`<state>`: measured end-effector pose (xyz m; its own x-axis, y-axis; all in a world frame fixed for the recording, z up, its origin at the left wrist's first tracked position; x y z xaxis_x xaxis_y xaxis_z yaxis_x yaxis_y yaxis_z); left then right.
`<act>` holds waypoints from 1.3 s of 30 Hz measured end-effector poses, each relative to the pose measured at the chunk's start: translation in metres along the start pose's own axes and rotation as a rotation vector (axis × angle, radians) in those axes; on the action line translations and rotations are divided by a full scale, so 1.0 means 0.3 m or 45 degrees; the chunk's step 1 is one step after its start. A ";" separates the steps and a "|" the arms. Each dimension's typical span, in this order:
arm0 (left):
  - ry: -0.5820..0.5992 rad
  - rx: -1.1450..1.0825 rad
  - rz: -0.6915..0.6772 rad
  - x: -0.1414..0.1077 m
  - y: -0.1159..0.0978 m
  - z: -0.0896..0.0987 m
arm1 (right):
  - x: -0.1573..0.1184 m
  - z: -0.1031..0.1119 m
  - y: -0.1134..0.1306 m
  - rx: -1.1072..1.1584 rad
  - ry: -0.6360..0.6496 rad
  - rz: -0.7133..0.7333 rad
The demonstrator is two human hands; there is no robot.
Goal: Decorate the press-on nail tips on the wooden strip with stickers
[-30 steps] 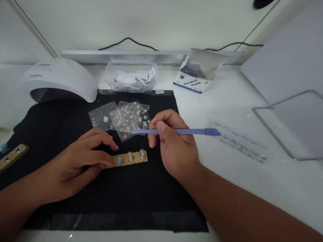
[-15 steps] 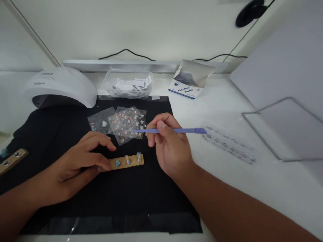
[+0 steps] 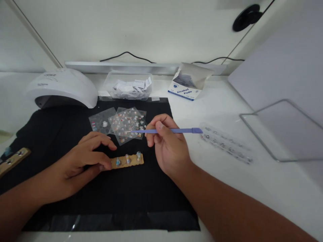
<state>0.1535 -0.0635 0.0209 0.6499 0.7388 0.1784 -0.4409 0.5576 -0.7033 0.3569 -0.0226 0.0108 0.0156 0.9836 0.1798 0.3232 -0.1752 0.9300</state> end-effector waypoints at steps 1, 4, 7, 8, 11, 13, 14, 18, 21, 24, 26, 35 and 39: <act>-0.001 -0.006 0.010 -0.001 0.002 -0.001 | 0.000 0.000 -0.001 0.007 0.001 0.000; 0.001 -0.015 0.030 -0.001 0.005 -0.004 | 0.000 -0.001 -0.002 0.024 -0.001 -0.002; 0.004 -0.010 0.044 0.000 0.008 -0.005 | 0.001 -0.005 -0.002 0.021 0.011 -0.009; 0.010 -0.012 0.047 0.000 0.009 -0.004 | 0.001 -0.006 -0.001 0.019 0.020 -0.009; -0.036 -0.048 -0.004 -0.002 0.005 0.021 | 0.001 -0.007 0.001 0.021 0.034 0.002; -0.159 -0.087 -0.050 -0.008 0.002 0.062 | 0.003 -0.003 0.002 0.024 0.030 0.011; -0.235 -0.102 -0.057 -0.013 0.004 0.086 | 0.004 -0.002 0.001 0.027 0.028 0.011; -0.416 -0.098 -0.032 -0.027 0.021 0.151 | 0.008 -0.001 -0.001 0.032 0.039 0.003; -0.332 -0.037 -0.044 -0.020 0.021 0.147 | 0.011 -0.001 0.002 0.031 0.034 0.027; -0.137 0.014 -0.044 -0.008 0.013 0.118 | 0.012 -0.001 0.003 0.032 0.030 0.034; -0.023 0.024 -0.037 -0.004 0.008 0.101 | 0.012 -0.001 0.001 0.025 0.039 0.026; 0.078 -0.023 -0.084 0.003 0.000 0.083 | 0.014 0.000 0.005 -0.026 0.045 0.032; 0.129 -0.029 -0.080 0.006 0.013 0.070 | 0.016 0.000 0.003 -0.014 0.036 0.013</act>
<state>0.1401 -0.0522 0.0330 0.7357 0.6598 0.1531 -0.3838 0.5923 -0.7084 0.3572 -0.0181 0.0124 -0.0080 0.9801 0.1983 0.3125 -0.1859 0.9316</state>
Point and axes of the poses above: each hand's wrist, its own x-axis towards the middle knuckle, its own z-axis out of the back of the hand, y = z × x, the point moved 6 cm from there along x, towards the middle knuckle
